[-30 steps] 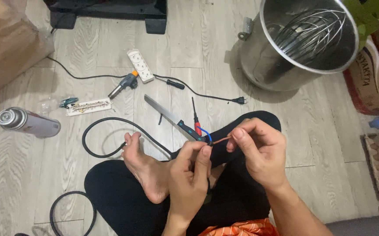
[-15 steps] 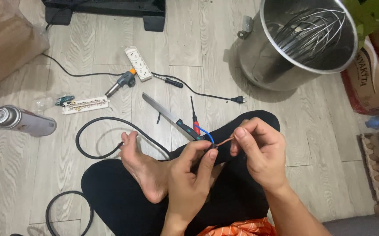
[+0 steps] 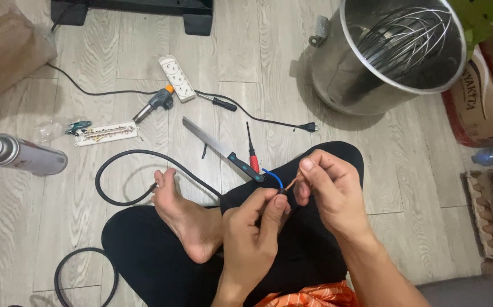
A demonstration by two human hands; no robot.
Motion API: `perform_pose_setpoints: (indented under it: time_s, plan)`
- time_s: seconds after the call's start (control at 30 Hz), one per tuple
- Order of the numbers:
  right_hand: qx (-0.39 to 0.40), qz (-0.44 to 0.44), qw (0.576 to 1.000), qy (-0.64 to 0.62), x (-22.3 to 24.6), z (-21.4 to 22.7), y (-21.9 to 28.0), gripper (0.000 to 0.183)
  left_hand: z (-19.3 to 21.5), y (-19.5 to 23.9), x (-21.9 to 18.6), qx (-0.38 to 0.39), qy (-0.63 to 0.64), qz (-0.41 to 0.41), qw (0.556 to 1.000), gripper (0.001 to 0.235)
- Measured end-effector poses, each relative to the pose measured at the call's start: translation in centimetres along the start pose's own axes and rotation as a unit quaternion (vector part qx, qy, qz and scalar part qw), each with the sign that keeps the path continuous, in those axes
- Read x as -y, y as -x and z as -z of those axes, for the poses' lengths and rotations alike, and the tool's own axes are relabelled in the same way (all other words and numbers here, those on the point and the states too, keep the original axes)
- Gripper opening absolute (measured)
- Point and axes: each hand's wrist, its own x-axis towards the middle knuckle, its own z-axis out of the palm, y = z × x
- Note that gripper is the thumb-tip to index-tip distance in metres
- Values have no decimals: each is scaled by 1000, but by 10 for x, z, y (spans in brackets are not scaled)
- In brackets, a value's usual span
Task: Stripping electrical wires and connecting them to a plug assembly using a knife and screwdriver while sitting on the floor.
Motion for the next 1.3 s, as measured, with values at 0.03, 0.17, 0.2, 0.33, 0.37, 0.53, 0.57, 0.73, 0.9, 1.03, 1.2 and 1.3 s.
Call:
perform_pose_setpoints:
  time_s: [0.03, 0.17, 0.2, 0.33, 0.37, 0.53, 0.57, 0.73, 0.9, 1.03, 1.2, 1.3]
  plan:
    - [0, -1, 1000, 0, 0, -1, 0, 30, 0, 0, 0, 0, 1, 1, 1000, 25]
    - [7, -23, 999, -37, -4, -2, 0, 31, 1, 1, 1, -4, -1, -3, 1000, 26]
    - [7, -24, 998, -49, -6, -2, -1, 30, 1, 1, 2, -5, -4, -1, 1000, 27]
    - [8, -10, 999, -31, -1, -4, 2, 32, 2, -2, -1, -12, -4, -21, 1000, 23]
    - [8, 41, 999, -3, -2, -3, 4, 27, 3, -2, -1, -18, -7, -31, 999, 21]
    - [39, 156, 986, 52, -3, 3, 11, 20, 3, -6, -2, -27, 22, -52, 998, 20]
    - [47, 157, 985, 57, -3, 3, 12, 20, 2, -7, -1, -34, 11, -43, 998, 19]
    - [61, 145, 986, 56, -4, 3, 13, 22, 3, -6, 10, -48, -23, -45, 998, 23]
    - [72, 99, 992, 31, -10, 2, 16, 23, 5, -4, 21, -69, -82, 17, 994, 19]
    - [67, 105, 992, 25, -7, -1, 16, 20, 5, -3, 25, -69, -64, 4, 996, 19]
    - [55, 91, 993, 42, 2, 0, 10, 16, 8, -5, 13, -39, -85, -81, 992, 22]
    - [73, 80, 991, 75, 9, 2, 7, 12, 13, -6, -2, -3, -79, -99, 992, 21]
